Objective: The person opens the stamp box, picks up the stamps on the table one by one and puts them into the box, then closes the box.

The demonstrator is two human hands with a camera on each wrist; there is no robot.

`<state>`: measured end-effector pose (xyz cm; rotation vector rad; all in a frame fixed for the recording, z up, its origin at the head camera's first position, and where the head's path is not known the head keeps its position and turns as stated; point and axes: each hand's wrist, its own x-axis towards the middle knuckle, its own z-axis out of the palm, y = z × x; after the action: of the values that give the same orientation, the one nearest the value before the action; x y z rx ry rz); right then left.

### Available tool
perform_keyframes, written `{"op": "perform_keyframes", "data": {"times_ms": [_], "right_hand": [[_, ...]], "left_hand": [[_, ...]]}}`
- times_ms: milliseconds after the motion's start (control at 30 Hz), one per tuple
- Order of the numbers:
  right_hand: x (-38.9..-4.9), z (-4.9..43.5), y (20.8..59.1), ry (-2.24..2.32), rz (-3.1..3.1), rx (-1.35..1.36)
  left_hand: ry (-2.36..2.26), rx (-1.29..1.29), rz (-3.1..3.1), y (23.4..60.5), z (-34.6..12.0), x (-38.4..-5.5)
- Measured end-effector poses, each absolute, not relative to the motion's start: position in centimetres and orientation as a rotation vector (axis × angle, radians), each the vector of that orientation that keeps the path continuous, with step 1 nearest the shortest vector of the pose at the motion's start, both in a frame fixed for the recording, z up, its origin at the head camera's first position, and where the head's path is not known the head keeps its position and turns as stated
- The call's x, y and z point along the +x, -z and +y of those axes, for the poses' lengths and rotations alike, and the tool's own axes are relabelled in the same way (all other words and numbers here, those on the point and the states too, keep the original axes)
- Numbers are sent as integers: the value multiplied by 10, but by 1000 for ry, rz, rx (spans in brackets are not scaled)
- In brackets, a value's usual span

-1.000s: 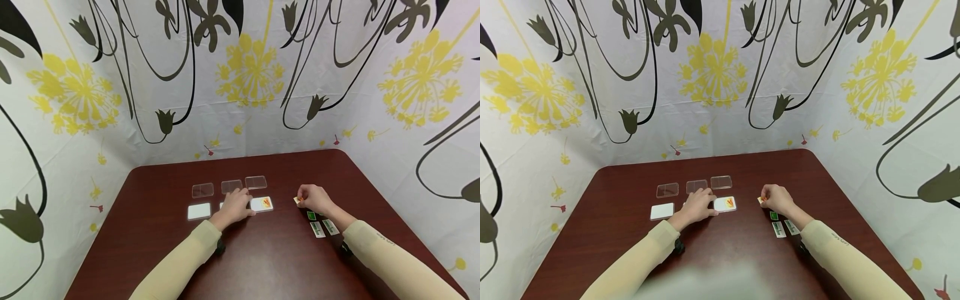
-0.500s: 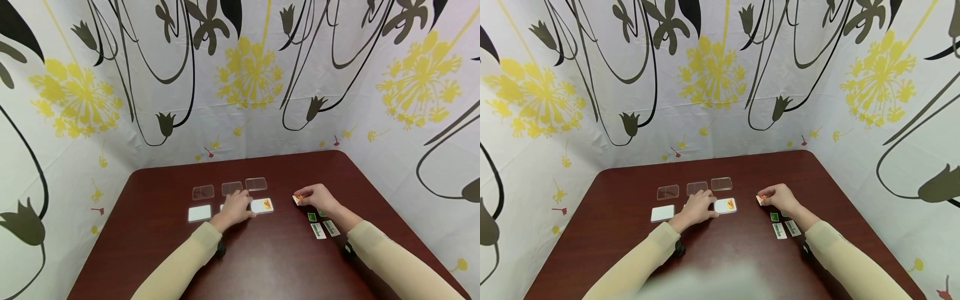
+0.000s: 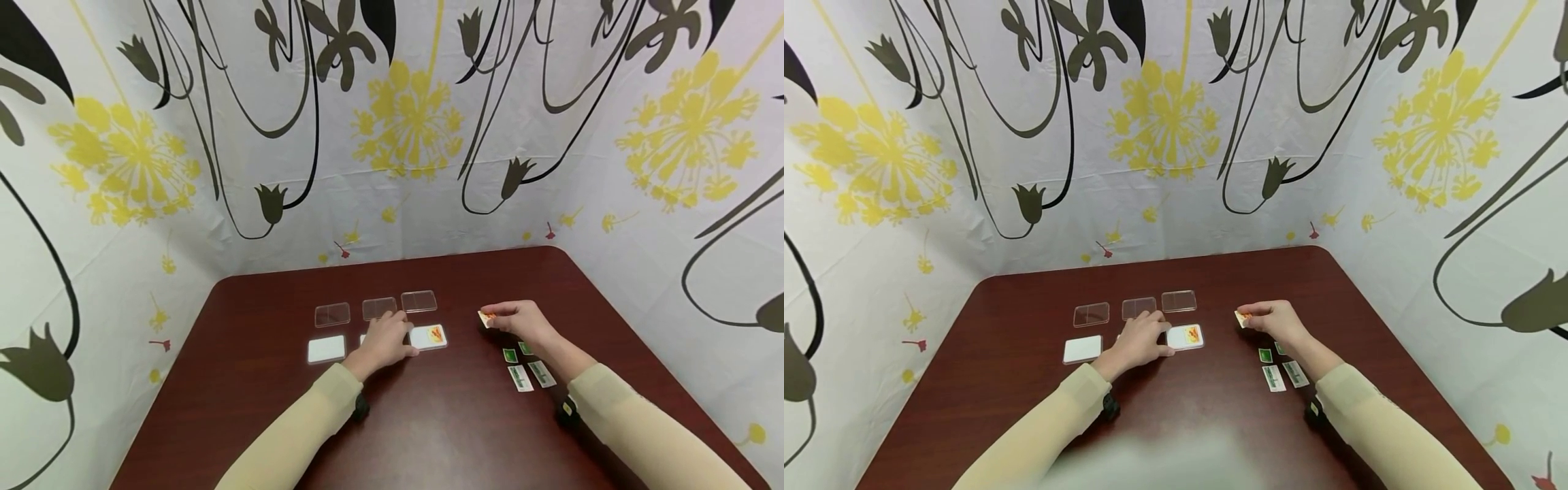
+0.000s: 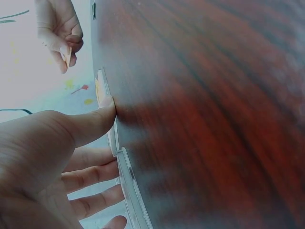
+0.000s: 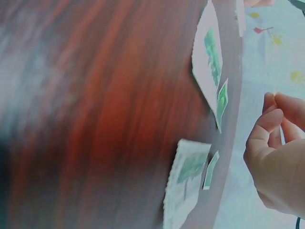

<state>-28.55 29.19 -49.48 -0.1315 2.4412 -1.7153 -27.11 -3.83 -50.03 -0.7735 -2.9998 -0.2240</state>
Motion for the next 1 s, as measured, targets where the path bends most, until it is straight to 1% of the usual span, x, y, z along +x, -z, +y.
{"op": "perform_keyframes", "data": {"times_ms": [267, 633, 867, 1000], "right_hand": [[-284, 285, 490, 1835, 2396, -82], [-282, 275, 489, 1911, 2382, -86], [-281, 262, 487, 1937, 2374, -197], [-280, 252, 484, 1909, 2396, -211]], "left_hand": [[216, -781, -3004, 500, -39, -271], [225, -788, -2999, 500, -39, -269], [225, -798, -2986, 500, -39, -271], [228, -792, -2985, 501, -40, -271]]}}
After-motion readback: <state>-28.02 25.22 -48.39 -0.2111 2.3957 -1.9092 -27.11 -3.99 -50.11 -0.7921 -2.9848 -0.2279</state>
